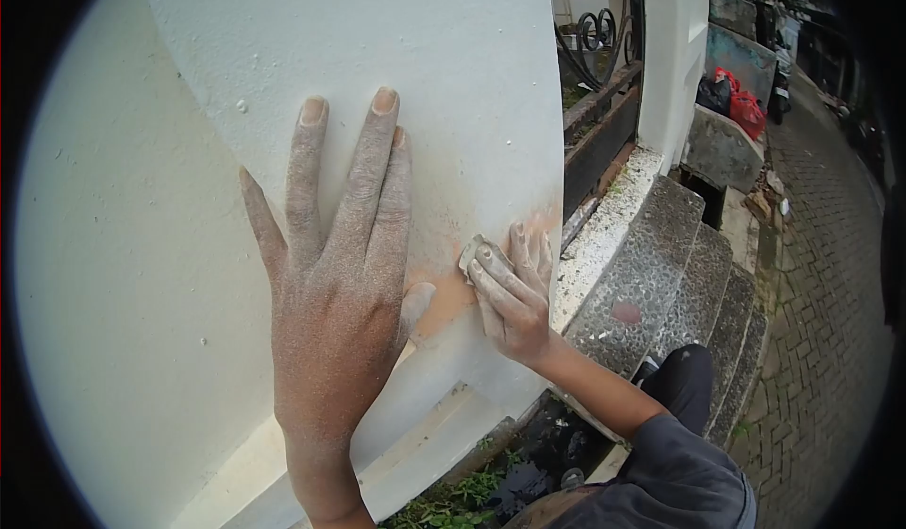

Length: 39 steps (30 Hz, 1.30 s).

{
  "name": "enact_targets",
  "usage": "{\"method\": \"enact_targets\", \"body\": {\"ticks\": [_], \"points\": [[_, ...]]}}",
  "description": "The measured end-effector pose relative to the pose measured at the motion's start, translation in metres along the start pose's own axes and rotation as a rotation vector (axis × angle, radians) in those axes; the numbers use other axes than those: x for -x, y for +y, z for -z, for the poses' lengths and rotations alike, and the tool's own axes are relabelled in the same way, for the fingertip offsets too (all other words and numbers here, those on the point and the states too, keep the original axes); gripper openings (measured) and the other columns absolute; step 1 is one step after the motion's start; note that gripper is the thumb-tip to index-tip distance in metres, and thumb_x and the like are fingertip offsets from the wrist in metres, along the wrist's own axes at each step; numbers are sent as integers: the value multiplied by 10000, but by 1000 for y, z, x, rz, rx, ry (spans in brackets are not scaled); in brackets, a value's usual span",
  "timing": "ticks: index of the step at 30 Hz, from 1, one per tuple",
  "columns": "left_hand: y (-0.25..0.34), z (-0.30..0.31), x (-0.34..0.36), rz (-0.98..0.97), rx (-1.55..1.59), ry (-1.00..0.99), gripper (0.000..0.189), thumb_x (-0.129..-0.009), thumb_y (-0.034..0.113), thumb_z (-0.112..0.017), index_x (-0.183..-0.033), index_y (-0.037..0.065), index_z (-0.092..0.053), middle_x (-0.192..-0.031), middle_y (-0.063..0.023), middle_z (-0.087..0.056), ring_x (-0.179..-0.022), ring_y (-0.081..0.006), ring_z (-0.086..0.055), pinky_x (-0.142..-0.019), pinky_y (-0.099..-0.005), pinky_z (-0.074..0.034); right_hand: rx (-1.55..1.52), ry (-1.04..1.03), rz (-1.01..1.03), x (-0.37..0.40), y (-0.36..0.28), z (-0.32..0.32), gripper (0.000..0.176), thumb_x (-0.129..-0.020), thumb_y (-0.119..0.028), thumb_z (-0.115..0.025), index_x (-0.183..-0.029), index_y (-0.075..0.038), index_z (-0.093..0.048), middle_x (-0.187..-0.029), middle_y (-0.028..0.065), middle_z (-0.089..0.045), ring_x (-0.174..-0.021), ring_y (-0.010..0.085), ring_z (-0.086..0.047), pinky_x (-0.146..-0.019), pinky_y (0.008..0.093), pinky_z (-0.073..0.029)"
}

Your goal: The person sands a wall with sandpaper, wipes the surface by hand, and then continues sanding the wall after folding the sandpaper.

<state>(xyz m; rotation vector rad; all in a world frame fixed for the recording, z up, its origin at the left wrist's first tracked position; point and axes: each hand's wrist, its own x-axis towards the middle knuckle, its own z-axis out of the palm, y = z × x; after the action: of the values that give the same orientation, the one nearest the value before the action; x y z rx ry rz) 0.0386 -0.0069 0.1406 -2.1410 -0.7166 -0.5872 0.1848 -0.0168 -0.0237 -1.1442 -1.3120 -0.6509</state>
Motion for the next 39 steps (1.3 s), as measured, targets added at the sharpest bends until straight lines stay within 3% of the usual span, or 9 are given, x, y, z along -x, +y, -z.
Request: {"method": "enact_targets", "body": {"ticks": [2,6,11,17,20,22,27,32,39], "points": [[-1,1,0,3,-4,2,1075,-394,314,-767,-1373,151,-355,-1473,39,-266,-1379,-294,-136,-1083,-609,-151,59,9,34,1,6,2,289,-818,-48,-568,-1091,-105,-646,-1194,53,-596,-1312,389,-298,-1051,583,-33],[1,-1,-1,13,77,17,1079,-391,298,-774,-1374,158,-352,-1472,41,-267,-1378,-292,-143,-1080,-609,-167,2,185,15,-83,-14,0,263,-807,-76,-600,-1062,-105,-656,-1162,65,-614,-1299,392,-322,-1053,585,-36],[2,2,0,40,109,11,1085,-378,286,-781,-1370,155,-361,-1467,37,-278,-1376,-296,-147,-1079,-608,-173,-10,25,-27,12,-4,-7,261,-812,-80,-596,-1065,-106,-653,-1162,66,-613,-1289,402,-333,-1046,606,-27],[2,0,-1,8,98,38,1093,-367,243,-805,-1363,139,-370,-1458,15,-301,-1371,-309,-159,-1108,-550,-168,-15,179,-19,-79,-13,-1,244,-811,-96,-595,-1046,-103,-660,-1186,60,-601,-1289,424,-318,-1045,608,-22],[3,0,0,22,116,37,1087,-371,221,-811,-1360,126,-372,-1453,4,-311,-1368,-319,-164,-1118,-523,-168,-24,51,-61,7,-5,-9,308,-806,-79,-586,-1111,-94,-631,-1246,66,-559,-1308,420,-284,-1042,610,-27],[3,1,-1,31,123,30,1082,-374,218,-808,-1360,124,-373,-1452,3,-314,-1367,-322,-165,-1119,-515,-175,-10,31,-48,12,-5,-10,323,-806,-73,-583,-1126,-88,-623,-1259,67,-550,-1312,418,-279,-1042,610,-28],[6,2,-2,50,127,28,1106,-352,224,-810,-1363,142,-369,-1451,14,-314,-1368,-312,-164,-1122,-505,-194,-41,198,-24,-78,-17,-2,275,-802,-70,-594,-1072,-79,-647,-1219,63,-580,-1302,410,-305,-1043,614,-24],[6,5,-1,59,123,15,1115,-337,210,-808,-1360,130,-373,-1449,6,-318,-1368,-316,-161,-1120,-501,-204,-38,36,-128,26,-11,-12,274,-793,-63,-603,-1062,-78,-647,-1220,81,-577,-1299,410,-311,-1036,626,-53],[6,1,-2,43,102,15,1116,-346,209,-804,-1367,127,-362,-1452,-6,-312,-1365,-332,-160,-1119,-498,-201,-107,221,-96,-67,-24,-11,306,-809,-65,-581,-1110,-87,-632,-1231,71,-571,-1308,420,-285,-1043,605,-21]]}}
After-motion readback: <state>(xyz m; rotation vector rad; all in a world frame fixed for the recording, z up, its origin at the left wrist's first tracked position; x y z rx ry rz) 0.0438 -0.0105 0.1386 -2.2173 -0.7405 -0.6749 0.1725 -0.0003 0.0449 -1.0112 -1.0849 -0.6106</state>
